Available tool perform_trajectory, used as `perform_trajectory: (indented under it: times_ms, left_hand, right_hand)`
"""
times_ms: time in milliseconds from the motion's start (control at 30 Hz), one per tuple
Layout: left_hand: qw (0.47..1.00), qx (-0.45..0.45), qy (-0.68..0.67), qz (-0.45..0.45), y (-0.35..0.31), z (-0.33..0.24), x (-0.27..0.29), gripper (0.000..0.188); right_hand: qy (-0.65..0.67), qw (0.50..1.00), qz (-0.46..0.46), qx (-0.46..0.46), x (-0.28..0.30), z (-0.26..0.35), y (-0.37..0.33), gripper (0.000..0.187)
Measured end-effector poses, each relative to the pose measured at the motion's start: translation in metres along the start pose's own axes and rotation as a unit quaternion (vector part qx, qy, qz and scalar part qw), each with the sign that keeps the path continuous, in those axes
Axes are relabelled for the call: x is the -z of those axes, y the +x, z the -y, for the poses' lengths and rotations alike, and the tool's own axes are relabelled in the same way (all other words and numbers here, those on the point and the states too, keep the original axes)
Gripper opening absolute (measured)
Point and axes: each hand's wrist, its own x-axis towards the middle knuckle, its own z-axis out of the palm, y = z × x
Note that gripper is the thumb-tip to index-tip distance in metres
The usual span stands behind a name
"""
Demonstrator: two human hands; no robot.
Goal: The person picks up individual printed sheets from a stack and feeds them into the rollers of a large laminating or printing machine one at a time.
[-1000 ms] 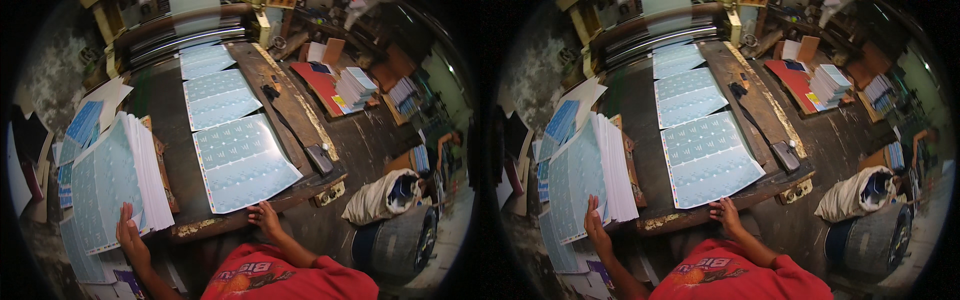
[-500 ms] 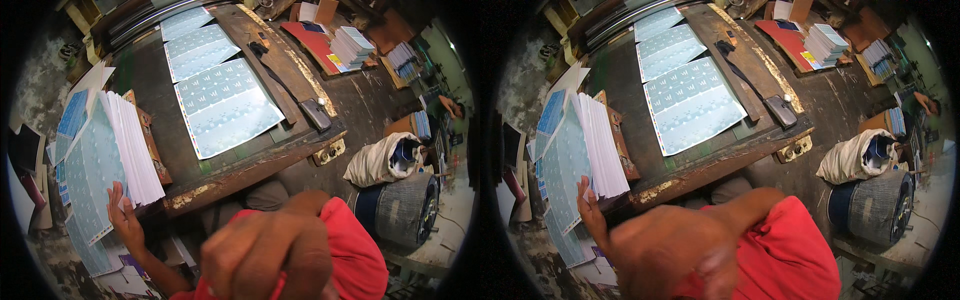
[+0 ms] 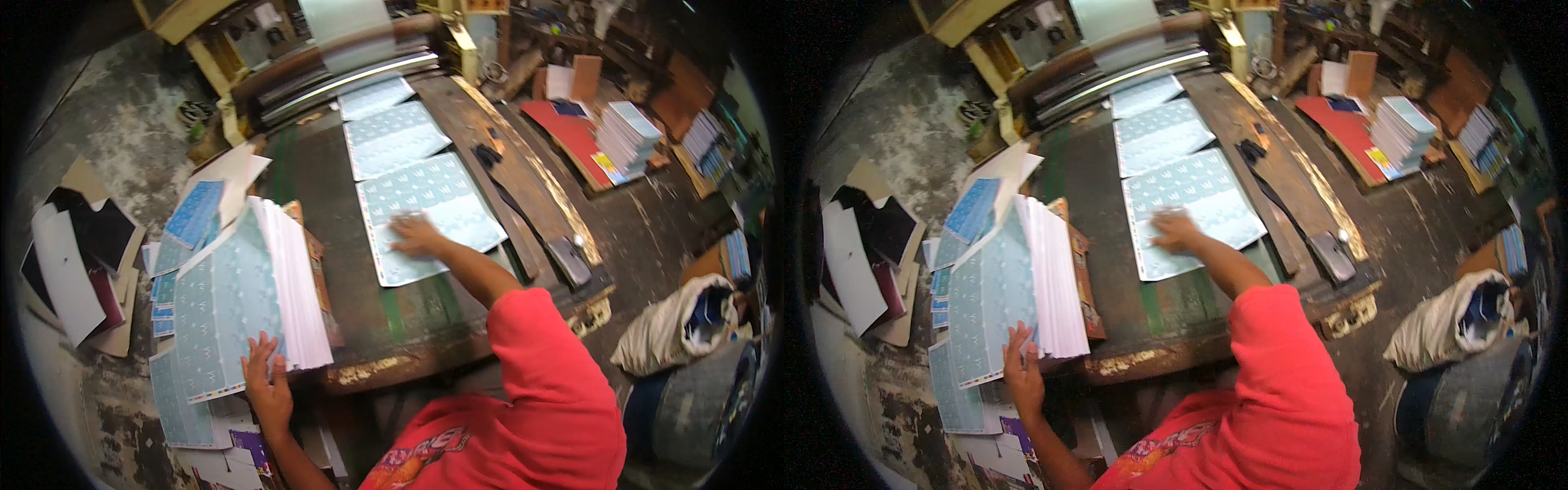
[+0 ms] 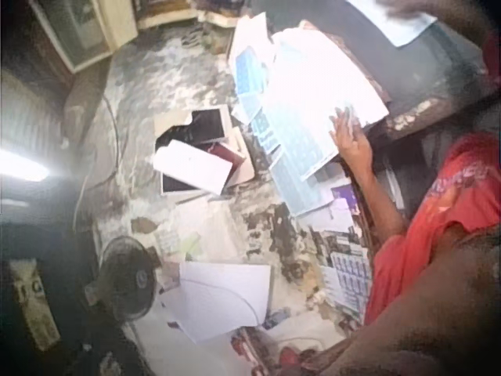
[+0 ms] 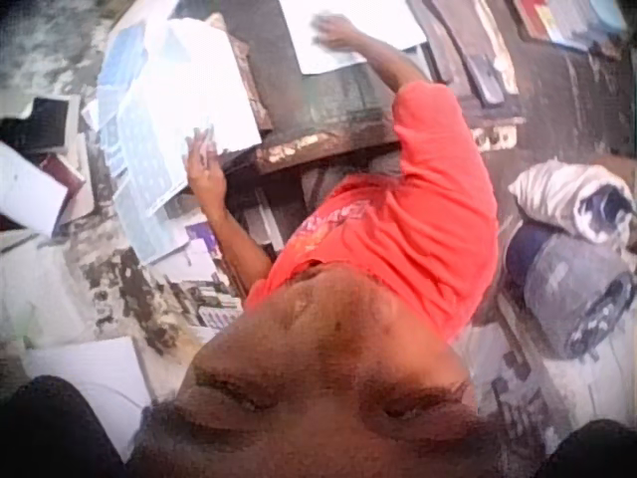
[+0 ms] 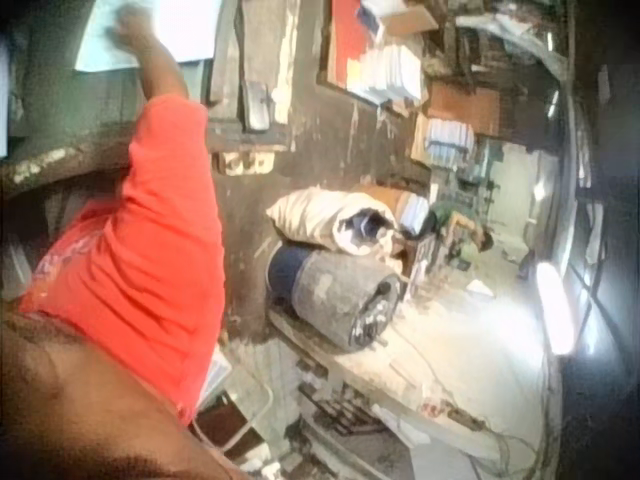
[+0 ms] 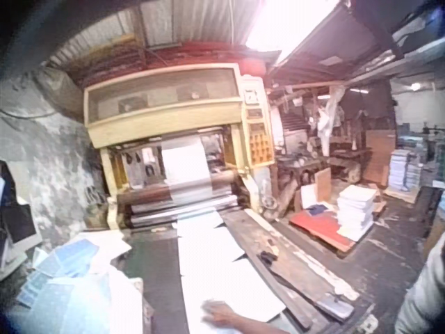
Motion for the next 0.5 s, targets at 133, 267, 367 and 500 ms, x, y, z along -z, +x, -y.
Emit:
perform_trajectory:
  times_ms: [133,267,367,500]
  left_hand:
    - [1.0,0.022,0.007,-0.003,-0.002,-0.009,0.008,0.033]
    - [0.954,0.133,-0.232,-0.137,-0.002,0.02,0.017,0.036]
    - [0.926,0.116,-0.295,-0.206,0.005,0.003,0.01,0.037]
    - [0.992,-0.095,-0.041,-0.066,-0.016,-0.029,0.023,0.025]
  right_hand:
    - [-0.072,0.936,0.056,-0.339,0.045,-0.061,0.004,0.074]
    - [0.056,0.953,-0.022,-0.298,0.059,-0.046,-0.004,0.074]
    - [0.336,0.929,-0.087,-0.126,0.045,-0.028,-0.035,0.073]
    - [0.707,0.696,0.123,0.023,0.131,0.122,-0.14,0.074]
